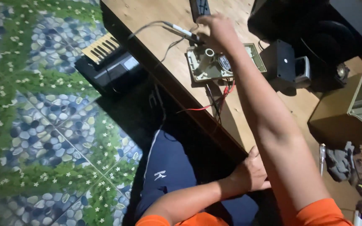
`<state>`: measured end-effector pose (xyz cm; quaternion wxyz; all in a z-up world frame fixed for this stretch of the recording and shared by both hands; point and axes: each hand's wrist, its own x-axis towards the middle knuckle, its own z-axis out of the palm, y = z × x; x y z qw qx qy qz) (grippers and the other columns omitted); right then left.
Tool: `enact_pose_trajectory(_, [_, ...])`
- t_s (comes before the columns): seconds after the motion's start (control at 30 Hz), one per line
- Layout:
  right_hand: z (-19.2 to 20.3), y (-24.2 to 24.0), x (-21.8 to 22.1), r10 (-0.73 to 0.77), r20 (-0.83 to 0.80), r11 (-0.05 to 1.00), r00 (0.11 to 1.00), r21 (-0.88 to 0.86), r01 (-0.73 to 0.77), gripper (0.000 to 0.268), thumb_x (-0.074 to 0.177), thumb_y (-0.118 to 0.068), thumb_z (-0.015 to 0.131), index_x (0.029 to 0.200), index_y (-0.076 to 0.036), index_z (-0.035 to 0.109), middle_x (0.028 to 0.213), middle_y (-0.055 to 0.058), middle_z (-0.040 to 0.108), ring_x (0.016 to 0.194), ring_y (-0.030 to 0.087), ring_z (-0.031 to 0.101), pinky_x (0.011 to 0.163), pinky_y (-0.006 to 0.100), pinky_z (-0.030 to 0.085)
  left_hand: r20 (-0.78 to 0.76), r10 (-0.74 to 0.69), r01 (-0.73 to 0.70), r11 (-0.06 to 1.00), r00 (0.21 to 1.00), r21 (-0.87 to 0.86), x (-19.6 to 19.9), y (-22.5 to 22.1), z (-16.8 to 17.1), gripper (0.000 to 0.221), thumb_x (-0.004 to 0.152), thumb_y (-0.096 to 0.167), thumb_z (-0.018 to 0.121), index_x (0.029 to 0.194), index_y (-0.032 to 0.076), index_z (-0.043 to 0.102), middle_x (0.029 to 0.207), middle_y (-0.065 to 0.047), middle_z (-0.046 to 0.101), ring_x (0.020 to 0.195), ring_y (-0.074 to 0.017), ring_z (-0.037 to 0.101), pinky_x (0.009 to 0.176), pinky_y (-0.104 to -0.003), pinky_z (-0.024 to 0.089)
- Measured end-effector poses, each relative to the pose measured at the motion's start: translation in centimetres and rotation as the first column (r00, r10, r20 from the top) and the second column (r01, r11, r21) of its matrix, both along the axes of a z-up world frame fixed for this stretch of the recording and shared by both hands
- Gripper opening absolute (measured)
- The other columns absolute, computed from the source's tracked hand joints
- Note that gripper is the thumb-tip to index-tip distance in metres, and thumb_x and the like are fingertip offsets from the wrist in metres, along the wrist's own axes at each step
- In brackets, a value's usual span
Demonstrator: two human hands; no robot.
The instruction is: Testing a speaker driver with a multimeter and then soldering connections before reassembling it into the housing.
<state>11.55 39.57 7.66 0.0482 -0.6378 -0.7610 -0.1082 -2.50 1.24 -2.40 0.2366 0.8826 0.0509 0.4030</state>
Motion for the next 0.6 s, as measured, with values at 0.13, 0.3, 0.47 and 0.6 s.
enact_pose_trajectory(0.13, [4.2,-5.7,0.2,0.104,-0.162,0.956,0.981,0.287,-0.054,0.028,0.092,0.0,0.076,0.12,-0.004,0.074,0.111,0.017,0.072,0.092,0.03,0.071,0.078,0.043,0.053,-0.086,-0.152,0.139,0.98,0.985,-0.144,0.3,0.3,0.8,0.037,0.084,0.05,0.066,0.066,0.017,0.066,0.082,-0.012,0.058,0.097,-0.0394,0.053,0.1,-0.054,0.037])
enact_pose_trajectory(0.3, [5.1,-17.4,-3.5,-0.017,-0.302,0.999,0.953,0.041,0.031,0.007,0.094,-0.004,0.069,0.1,-0.004,0.07,0.093,0.018,0.072,0.081,0.037,0.068,0.073,0.048,0.051,0.211,-0.196,0.25,0.93,0.958,-0.27,-0.6,0.1,0.6,0.031,0.09,0.036,0.053,0.088,0.006,0.058,0.091,-0.018,0.061,0.094,-0.0436,0.059,0.084,-0.055,0.041])
enact_pose_trajectory(0.47, [2.2,-24.0,-8.6,-0.233,-0.371,0.968,0.899,-0.175,0.179,0.037,0.098,-0.03,0.072,0.124,-0.005,0.065,0.107,0.023,0.064,0.084,0.042,0.07,0.077,0.057,0.056,0.145,-0.191,0.222,0.946,0.971,-0.236,-2.4,-0.3,-0.2,0.023,0.082,0.029,0.057,0.075,0.007,0.056,0.075,-0.014,0.057,0.076,-0.0377,0.057,0.071,-0.049,0.044])
enact_pose_trajectory(0.6, [-0.1,-26.0,-9.6,-0.382,-0.367,0.922,0.848,-0.218,0.321,0.054,0.09,-0.044,0.077,0.128,-0.013,0.054,0.116,0.02,0.055,0.09,0.054,0.067,0.078,0.063,0.056,0.059,-0.215,0.223,0.956,0.975,-0.19,-4.3,-1.2,-0.8,0.02,0.073,0.021,0.062,0.06,0.008,0.055,0.057,-0.011,0.052,0.055,-0.0311,0.055,0.057,-0.043,0.048])
